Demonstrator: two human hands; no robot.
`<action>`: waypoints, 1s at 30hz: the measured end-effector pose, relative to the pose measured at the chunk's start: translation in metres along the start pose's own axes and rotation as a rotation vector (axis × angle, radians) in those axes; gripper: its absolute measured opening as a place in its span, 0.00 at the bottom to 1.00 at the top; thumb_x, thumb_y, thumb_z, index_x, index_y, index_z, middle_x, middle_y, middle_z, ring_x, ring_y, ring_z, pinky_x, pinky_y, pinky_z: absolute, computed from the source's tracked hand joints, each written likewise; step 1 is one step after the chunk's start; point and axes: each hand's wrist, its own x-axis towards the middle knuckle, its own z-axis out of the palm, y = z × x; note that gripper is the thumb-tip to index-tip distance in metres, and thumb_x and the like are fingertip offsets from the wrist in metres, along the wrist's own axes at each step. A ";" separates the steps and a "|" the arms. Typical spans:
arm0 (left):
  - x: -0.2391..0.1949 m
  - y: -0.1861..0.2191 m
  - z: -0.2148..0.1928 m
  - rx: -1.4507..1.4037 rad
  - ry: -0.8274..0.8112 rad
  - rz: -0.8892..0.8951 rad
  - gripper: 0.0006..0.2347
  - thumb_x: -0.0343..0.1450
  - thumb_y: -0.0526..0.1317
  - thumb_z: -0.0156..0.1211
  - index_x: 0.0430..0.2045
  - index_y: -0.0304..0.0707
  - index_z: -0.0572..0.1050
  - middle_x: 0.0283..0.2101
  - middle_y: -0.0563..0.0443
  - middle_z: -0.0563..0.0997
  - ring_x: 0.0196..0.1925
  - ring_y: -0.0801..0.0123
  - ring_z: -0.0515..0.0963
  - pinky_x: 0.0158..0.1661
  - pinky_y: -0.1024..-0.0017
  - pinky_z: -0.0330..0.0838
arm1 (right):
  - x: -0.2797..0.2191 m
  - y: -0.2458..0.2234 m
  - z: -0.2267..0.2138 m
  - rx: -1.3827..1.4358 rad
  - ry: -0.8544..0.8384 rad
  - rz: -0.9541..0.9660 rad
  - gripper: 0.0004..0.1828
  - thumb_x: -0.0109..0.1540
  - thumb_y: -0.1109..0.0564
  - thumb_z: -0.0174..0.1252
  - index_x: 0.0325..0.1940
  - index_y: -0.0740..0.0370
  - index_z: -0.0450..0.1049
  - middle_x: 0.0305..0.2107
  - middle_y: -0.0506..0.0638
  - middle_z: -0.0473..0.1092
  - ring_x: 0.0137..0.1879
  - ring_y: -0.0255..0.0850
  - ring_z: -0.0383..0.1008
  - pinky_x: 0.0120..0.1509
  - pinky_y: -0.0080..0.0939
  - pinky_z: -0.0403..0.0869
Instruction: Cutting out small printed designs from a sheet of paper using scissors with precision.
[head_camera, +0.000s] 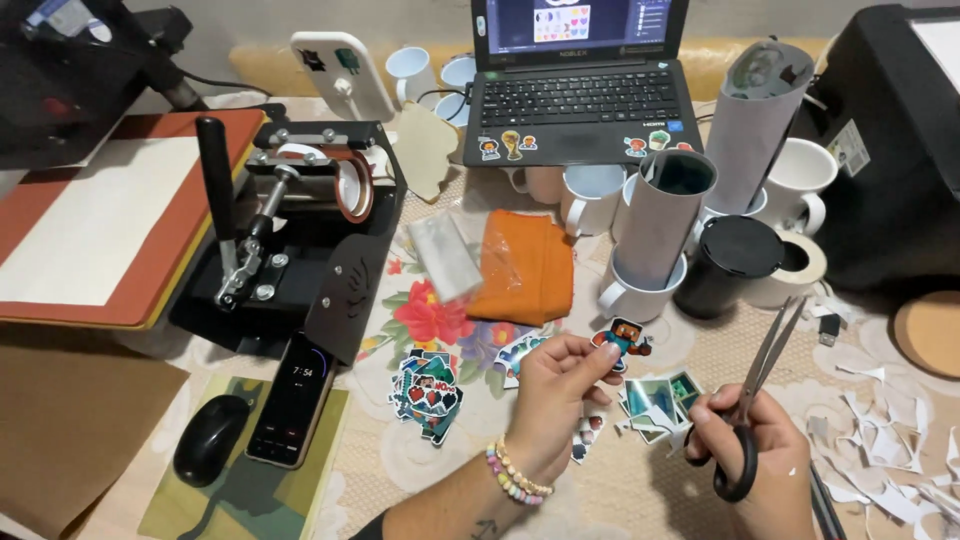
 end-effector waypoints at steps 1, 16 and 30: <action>0.001 -0.001 -0.005 -0.003 0.004 0.005 0.08 0.69 0.39 0.69 0.25 0.38 0.75 0.24 0.45 0.82 0.17 0.75 0.75 0.14 0.80 0.59 | -0.001 -0.001 0.002 0.000 -0.006 -0.001 0.08 0.60 0.68 0.59 0.39 0.66 0.66 0.30 0.56 0.67 0.24 0.44 0.65 0.33 0.39 0.66; -0.031 0.003 -0.205 0.321 0.465 -0.045 0.13 0.68 0.38 0.72 0.18 0.38 0.71 0.11 0.53 0.69 0.09 0.77 0.62 0.10 0.80 0.50 | -0.031 0.058 0.024 -0.263 -0.074 0.125 0.08 0.61 0.68 0.64 0.38 0.69 0.70 0.29 0.57 0.70 0.24 0.45 0.65 0.31 0.39 0.69; -0.013 0.016 -0.158 1.054 0.224 0.663 0.20 0.68 0.41 0.71 0.10 0.43 0.63 0.12 0.60 0.64 0.19 0.78 0.59 0.24 0.75 0.55 | -0.032 0.068 0.020 -0.184 -0.176 0.128 0.09 0.58 0.65 0.64 0.39 0.64 0.70 0.20 0.54 0.69 0.25 0.37 0.64 0.33 0.34 0.65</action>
